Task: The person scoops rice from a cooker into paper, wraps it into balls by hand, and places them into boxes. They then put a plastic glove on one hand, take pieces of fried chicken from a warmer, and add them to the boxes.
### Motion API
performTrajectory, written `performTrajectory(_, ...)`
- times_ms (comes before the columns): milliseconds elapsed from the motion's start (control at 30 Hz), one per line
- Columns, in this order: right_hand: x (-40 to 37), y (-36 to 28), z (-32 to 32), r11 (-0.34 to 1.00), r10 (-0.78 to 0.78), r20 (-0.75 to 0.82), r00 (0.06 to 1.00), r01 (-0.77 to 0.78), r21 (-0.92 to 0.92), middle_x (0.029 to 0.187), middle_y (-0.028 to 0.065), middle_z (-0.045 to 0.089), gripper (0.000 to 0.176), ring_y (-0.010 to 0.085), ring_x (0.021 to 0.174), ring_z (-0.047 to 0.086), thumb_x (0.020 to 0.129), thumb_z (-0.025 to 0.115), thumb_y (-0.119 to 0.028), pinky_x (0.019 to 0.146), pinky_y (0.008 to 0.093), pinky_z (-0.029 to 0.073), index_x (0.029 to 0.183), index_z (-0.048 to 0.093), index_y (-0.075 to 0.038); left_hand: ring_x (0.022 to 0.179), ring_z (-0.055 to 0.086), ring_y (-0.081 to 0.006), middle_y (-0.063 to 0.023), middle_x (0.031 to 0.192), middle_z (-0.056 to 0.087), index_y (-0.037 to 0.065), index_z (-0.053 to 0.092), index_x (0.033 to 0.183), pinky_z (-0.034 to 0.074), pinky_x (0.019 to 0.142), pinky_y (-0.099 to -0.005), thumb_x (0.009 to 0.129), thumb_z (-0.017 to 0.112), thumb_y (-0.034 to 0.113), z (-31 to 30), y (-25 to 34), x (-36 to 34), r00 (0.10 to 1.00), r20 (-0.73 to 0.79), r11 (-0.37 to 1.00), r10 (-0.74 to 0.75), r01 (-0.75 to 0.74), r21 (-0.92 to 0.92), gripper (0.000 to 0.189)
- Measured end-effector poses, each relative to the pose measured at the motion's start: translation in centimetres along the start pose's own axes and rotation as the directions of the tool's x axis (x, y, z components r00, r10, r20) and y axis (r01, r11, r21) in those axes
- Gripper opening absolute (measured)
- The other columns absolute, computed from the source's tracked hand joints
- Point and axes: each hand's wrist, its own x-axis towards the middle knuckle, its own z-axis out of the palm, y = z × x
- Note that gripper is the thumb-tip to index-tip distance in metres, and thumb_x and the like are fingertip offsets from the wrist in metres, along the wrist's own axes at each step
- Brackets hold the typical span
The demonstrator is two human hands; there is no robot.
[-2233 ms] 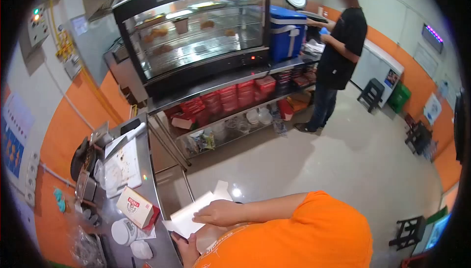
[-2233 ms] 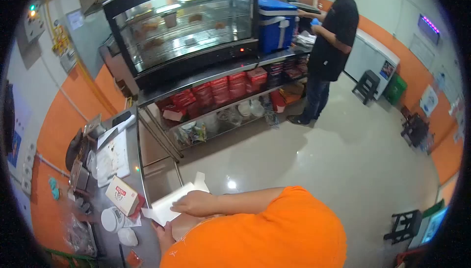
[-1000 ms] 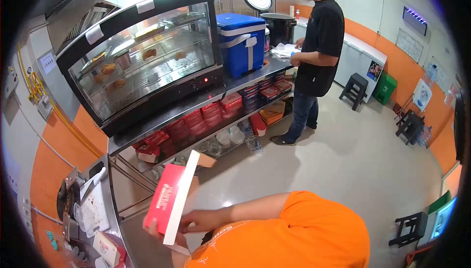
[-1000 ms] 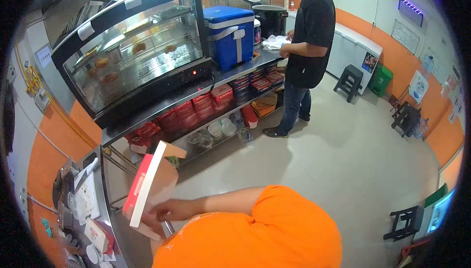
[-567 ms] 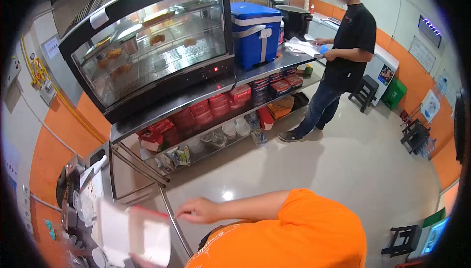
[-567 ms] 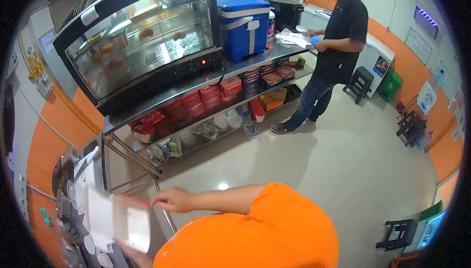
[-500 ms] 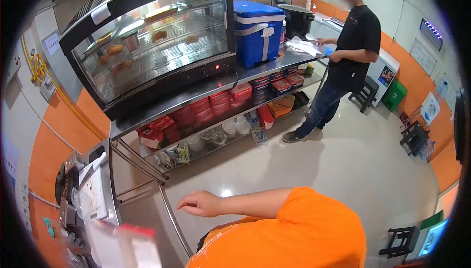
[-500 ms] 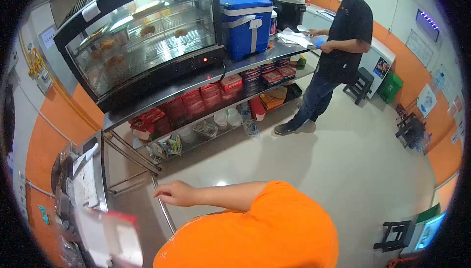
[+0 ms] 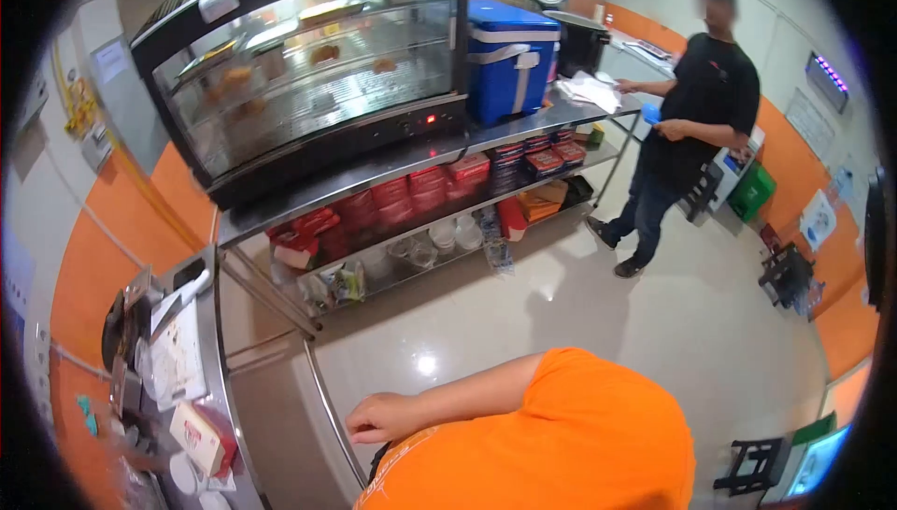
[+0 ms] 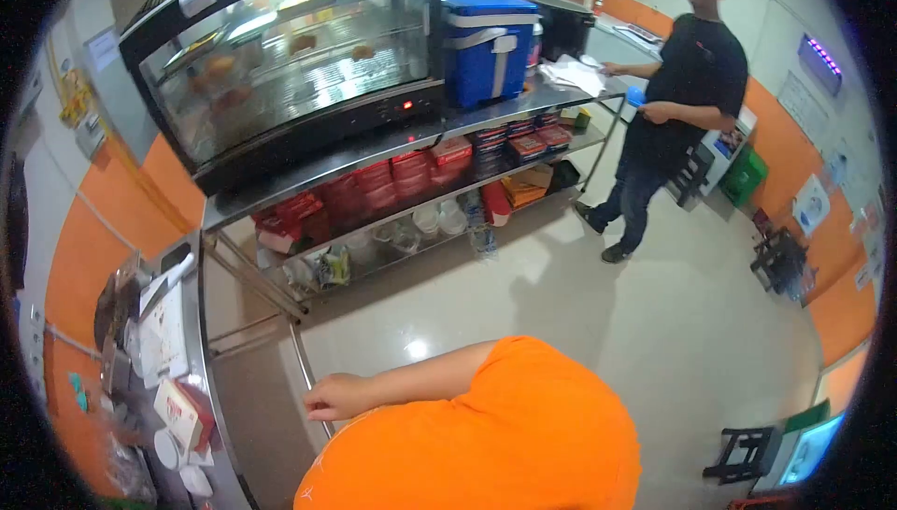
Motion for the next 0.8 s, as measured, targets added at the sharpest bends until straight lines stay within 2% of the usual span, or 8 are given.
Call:
performTrajectory(33, 0.2, 0.0, 0.5, 1.000, -0.004, 0.025, 1.000, 0.004, -0.008, 0.068, 0.0133, 0.059, 0.026, 0.0308, 0.062, 0.056, 0.085, 0.059, -0.028, 0.058, 0.0398, 0.043, 0.076, 0.055, -0.004, 0.121, 0.043, -0.0312, -0.0154, 0.136, 0.039, 0.001, 0.030, 0.137, 0.035, 0.101, -0.0413, 0.094, 0.026, 0.053, -1.2, 0.1, 0.2, 1.000, -0.022, 1.000, 0.001, -0.001, -0.003, 0.067)
performTrajectory(133, 1.2, -0.9, 0.7, 0.984, 0.139, 0.156, 0.978, -0.154, 0.089, 0.070, 0.0140, 0.059, 0.023, 0.0312, 0.064, 0.057, 0.085, 0.058, -0.027, 0.059, 0.0402, 0.044, 0.079, 0.057, -0.004, 0.121, 0.043, -0.0313, -0.0155, 0.136, 0.039, 0.001, 0.030, 0.137, 0.035, 0.101, -0.0414, 0.094, 0.026, 0.053, -5.6, 0.4, 0.7, 0.996, -0.088, 0.999, 0.017, -0.021, -0.041, 0.067)
performTrajectory(200, 2.1, -1.1, 2.3, 0.983, 0.161, 0.182, 0.970, -0.175, 0.063, 0.073, 0.0159, 0.057, 0.019, 0.0332, 0.068, 0.055, 0.084, 0.057, -0.022, 0.062, 0.0408, 0.044, 0.080, 0.057, -0.003, 0.121, 0.043, -0.0314, -0.0156, 0.136, 0.039, 0.001, 0.030, 0.137, 0.035, 0.101, -0.0415, 0.094, 0.026, 0.053, -9.9, 0.5, 1.2, 0.991, -0.131, 0.997, 0.025, -0.034, -0.071, 0.067)
performTrajectory(333, 4.8, -1.2, 6.9, 0.988, 0.119, 0.308, 0.944, -0.144, 0.061, 0.077, 0.0160, 0.059, 0.017, 0.0324, 0.071, 0.057, 0.083, 0.059, -0.020, 0.065, 0.0391, 0.046, 0.083, 0.060, -0.003, 0.121, 0.043, -0.0315, -0.0157, 0.137, 0.039, 0.001, 0.029, 0.137, 0.035, 0.102, -0.0416, 0.094, 0.026, 0.052, -21.8, 0.8, -0.7, 0.964, -0.263, 0.987, 0.028, -0.069, -0.148, 0.067)
performTrajectory(367, 5.5, -1.0, 8.4, 0.989, 0.110, 0.372, 0.922, -0.140, 0.054, 0.084, 0.0167, 0.062, 0.023, 0.0342, 0.079, 0.060, 0.084, 0.056, -0.026, 0.070, 0.0402, 0.048, 0.091, 0.062, -0.005, 0.121, 0.043, -0.0315, -0.0158, 0.137, 0.039, 0.001, 0.029, 0.137, 0.035, 0.102, -0.0417, 0.094, 0.026, 0.052, -24.2, 1.2, -1.9, 0.952, -0.305, 0.982, 0.024, -0.079, -0.169, 0.067)
performTrajectory(433, 7.5, -1.6, 11.0, 0.993, 0.056, 0.447, 0.893, -0.096, 0.067, 0.081, 0.0148, 0.063, 0.019, 0.0327, 0.076, 0.061, 0.084, 0.057, -0.024, 0.068, 0.0392, 0.048, 0.086, 0.062, -0.005, 0.121, 0.043, -0.0316, -0.0158, 0.137, 0.039, 0.001, 0.029, 0.137, 0.035, 0.102, -0.0418, 0.094, 0.026, 0.052, -28.1, 1.6, -4.1, 0.926, -0.376, 0.972, 0.019, -0.106, -0.211, 0.067)
performTrajectory(667, 13.5, -4.9, 20.9, 0.998, -0.054, 0.518, 0.854, 0.029, 0.056, 0.079, 0.0131, 0.063, 0.017, 0.0321, 0.073, 0.060, 0.082, 0.059, -0.022, 0.065, 0.0405, 0.048, 0.084, 0.062, -0.006, 0.121, 0.043, -0.0318, -0.0161, 0.137, 0.039, 0.001, 0.029, 0.137, 0.035, 0.102, -0.0420, 0.095, 0.026, 0.052, -33.2, 1.4, -5.7, 0.920, -0.392, 0.933, 0.031, -0.167, -0.319, 0.066)
performTrajectory(800, 16.8, -6.7, 26.4, 0.990, -0.138, 0.572, 0.808, 0.133, 0.051, 0.078, 0.0132, 0.063, 0.018, 0.0330, 0.073, 0.060, 0.082, 0.058, -0.024, 0.065, 0.0418, 0.048, 0.084, 0.062, -0.007, 0.120, 0.044, -0.0314, -0.0151, 0.135, 0.041, 0.001, 0.029, 0.137, 0.035, 0.101, -0.0419, 0.094, 0.026, 0.052, -32.1, 2.9, -5.2, 0.911, -0.406, 0.926, 0.068, -0.210, -0.315, 0.066)
